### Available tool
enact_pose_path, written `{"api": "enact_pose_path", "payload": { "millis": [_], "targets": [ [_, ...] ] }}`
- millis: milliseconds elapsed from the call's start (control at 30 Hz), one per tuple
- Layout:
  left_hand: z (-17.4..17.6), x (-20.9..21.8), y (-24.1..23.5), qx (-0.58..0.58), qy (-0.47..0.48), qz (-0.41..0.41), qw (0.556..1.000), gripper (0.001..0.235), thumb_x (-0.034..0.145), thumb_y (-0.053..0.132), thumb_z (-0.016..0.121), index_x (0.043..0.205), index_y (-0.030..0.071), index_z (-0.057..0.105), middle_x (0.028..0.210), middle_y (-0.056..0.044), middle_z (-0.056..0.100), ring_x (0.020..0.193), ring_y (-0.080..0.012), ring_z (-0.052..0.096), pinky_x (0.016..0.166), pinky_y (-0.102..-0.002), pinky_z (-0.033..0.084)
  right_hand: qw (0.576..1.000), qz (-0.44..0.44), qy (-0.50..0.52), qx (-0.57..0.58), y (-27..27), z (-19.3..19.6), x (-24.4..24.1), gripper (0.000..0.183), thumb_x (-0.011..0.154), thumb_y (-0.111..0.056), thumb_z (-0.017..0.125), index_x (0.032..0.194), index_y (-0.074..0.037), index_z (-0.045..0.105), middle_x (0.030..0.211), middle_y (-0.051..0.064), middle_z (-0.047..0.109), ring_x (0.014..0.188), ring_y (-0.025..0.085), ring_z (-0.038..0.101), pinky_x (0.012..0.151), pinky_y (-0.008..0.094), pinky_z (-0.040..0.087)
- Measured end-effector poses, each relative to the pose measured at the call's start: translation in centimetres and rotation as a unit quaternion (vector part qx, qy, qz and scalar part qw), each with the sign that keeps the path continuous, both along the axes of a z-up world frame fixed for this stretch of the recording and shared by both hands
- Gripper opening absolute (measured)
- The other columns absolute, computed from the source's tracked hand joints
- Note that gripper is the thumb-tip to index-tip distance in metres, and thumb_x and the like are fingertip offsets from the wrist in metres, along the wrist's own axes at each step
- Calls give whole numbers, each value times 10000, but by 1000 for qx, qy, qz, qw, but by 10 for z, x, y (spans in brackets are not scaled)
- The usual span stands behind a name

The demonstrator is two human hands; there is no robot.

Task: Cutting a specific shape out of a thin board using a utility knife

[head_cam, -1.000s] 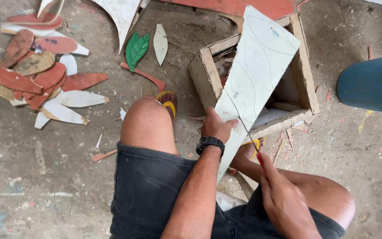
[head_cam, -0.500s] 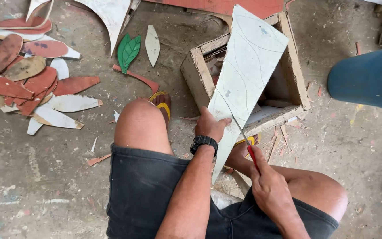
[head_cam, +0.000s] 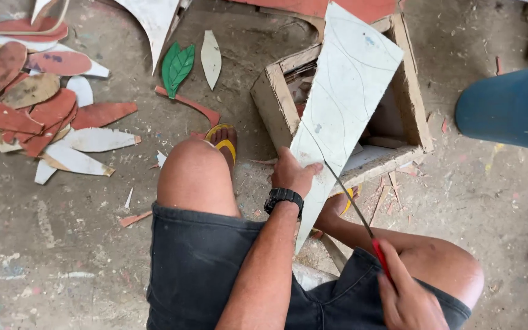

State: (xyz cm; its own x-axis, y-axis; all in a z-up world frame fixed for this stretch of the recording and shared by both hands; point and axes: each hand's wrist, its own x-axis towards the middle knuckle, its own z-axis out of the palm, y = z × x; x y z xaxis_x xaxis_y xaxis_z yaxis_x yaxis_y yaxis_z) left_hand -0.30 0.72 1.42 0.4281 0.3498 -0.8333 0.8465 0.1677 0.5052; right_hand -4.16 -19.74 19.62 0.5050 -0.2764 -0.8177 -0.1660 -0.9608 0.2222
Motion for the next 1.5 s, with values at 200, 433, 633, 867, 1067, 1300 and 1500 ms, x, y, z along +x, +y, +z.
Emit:
{"api": "enact_pose_path", "payload": {
  "millis": [200,433,633,867,1067,1300,1500],
  "targets": [
    [-21,-1,-14,34,-1,-8,999,632,752,406,864,1141,91,479,1237,-219,691,1120,-502,618,924,-562,459,988,74,-62,118,42,-53,17,635,1007,-357,409,1627,-411,276,1293,186,684,1137,464,660,956,529,482],
    [-5,0,-5,12,-4,0,1000,591,774,352,858,1146,72,494,1257,-205,684,1124,-482,625,935,-567,456,998,54,-8,43,-5,1,-11,706,963,-410,440,1607,-588,212,1315,54,695,1133,410,697,901,432,536],
    [-16,0,-11,21,-12,-10,1000,606,751,364,873,1146,89,504,1259,-182,701,1136,-454,648,933,-530,487,1000,-6,1,-10,30,-4,3,667,964,-417,434,1568,-636,253,1260,-45,756,1141,245,777,962,329,585],
    [-20,-1,-13,44,-4,-6,999,666,734,422,886,1156,85,495,1224,-214,692,1106,-475,642,895,-566,495,987,46,-46,146,58,-39,27,681,978,-245,387,1631,-406,285,1194,269,709,1149,519,611,953,522,452],
    [-11,1,-6,24,-7,15,1000,623,738,367,880,1140,81,500,1252,-198,685,1120,-470,637,899,-558,485,998,-9,-25,60,38,10,10,647,976,-366,442,1579,-555,306,1318,63,728,1221,334,690,978,369,526],
    [-13,-1,-7,20,-12,10,1000,602,739,358,875,1140,98,509,1250,-179,706,1112,-437,668,920,-524,507,996,15,-44,72,30,-6,6,662,956,-349,465,1578,-519,314,1470,12,612,1300,390,593,1015,431,504],
    [-6,1,-6,17,-15,8,1000,634,778,339,876,1198,58,493,1288,-239,662,1143,-458,646,927,-563,511,989,-4,-68,129,61,-28,20,640,994,-347,440,1618,-419,319,1380,133,665,1294,438,572,1008,461,465]
  ]
}}
